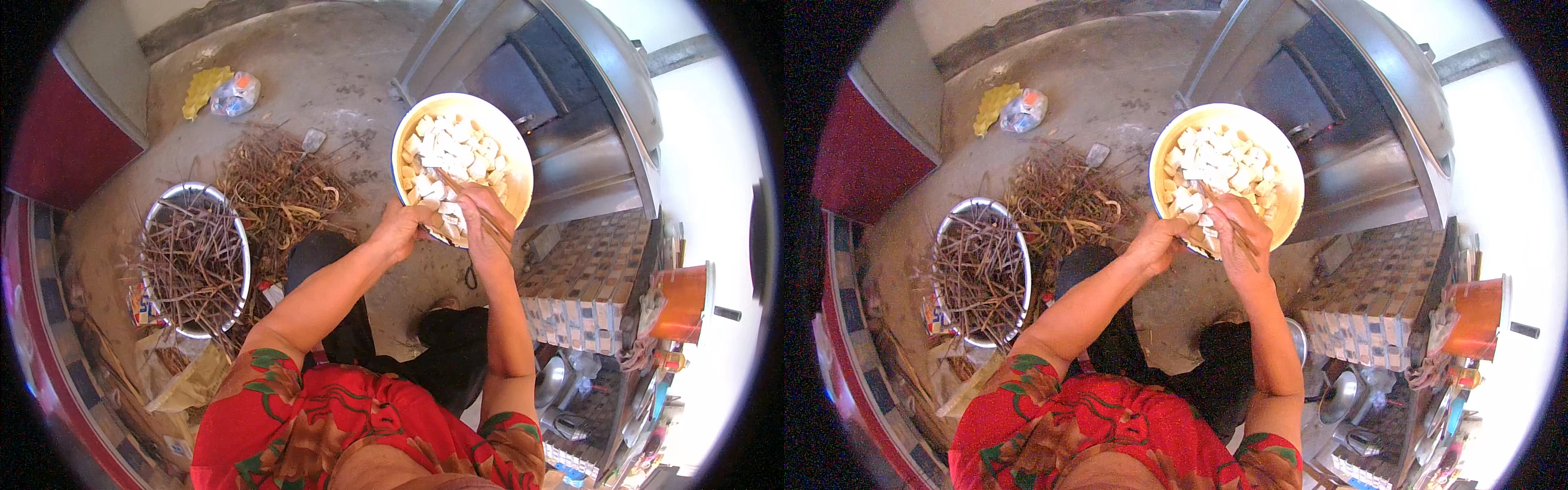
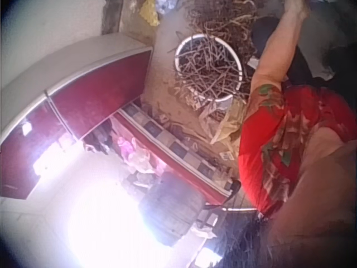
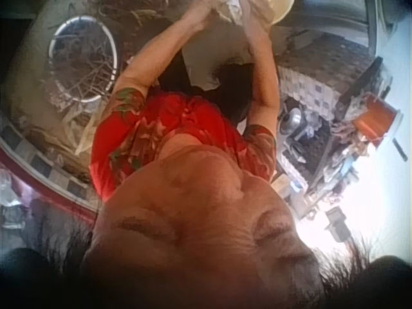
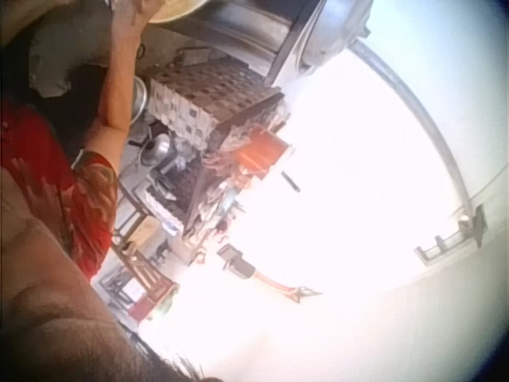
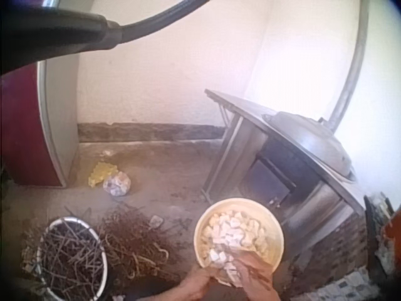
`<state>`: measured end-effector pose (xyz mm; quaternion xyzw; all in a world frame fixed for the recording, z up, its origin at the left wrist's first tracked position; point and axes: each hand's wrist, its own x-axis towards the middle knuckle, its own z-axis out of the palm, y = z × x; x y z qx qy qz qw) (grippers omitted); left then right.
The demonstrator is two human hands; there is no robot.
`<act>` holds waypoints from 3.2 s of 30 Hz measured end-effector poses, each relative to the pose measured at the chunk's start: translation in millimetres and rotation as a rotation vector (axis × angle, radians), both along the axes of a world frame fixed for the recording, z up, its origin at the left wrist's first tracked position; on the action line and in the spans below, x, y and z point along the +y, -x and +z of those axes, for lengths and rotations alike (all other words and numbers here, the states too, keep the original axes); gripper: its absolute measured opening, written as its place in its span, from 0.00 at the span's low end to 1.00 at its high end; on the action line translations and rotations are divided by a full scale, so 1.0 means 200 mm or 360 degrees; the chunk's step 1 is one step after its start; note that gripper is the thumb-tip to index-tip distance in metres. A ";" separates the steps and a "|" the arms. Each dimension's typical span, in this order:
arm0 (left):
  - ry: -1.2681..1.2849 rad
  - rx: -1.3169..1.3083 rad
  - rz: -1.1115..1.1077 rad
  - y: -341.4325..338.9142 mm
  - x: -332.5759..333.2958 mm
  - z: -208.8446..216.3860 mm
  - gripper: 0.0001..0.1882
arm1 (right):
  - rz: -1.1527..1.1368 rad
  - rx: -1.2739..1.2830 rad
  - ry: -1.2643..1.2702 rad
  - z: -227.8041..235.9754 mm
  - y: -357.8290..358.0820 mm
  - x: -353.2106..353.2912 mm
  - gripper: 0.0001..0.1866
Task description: The person tends a wood-burning stove by adding small sticks to the fire. Then the person picks up a bowl of cubed white food and uses chopsticks to stir the contents before placing the bowl on the floor.
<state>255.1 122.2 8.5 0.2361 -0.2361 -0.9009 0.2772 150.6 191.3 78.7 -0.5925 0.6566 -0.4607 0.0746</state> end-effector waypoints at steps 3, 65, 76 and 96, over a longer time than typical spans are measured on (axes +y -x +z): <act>0.0050 -0.0060 -0.0029 0.00 -0.02 -0.02 0.23 | -0.0071 0.0042 0.0030 0.03 0.05 0.05 0.09; 0.0045 -0.0136 -0.0020 0.02 -0.02 -0.04 0.33 | 0.0071 -0.0527 0.0297 -0.16 0.38 0.36 0.12; 0.0103 -0.0181 0.0120 0.01 -0.04 0.01 0.29 | 0.0258 -0.0808 0.0444 -0.03 0.27 0.40 0.11; 0.0121 -0.0130 0.0088 0.00 -0.02 -0.03 0.30 | -0.0097 0.0240 0.0410 -0.25 0.13 0.20 0.08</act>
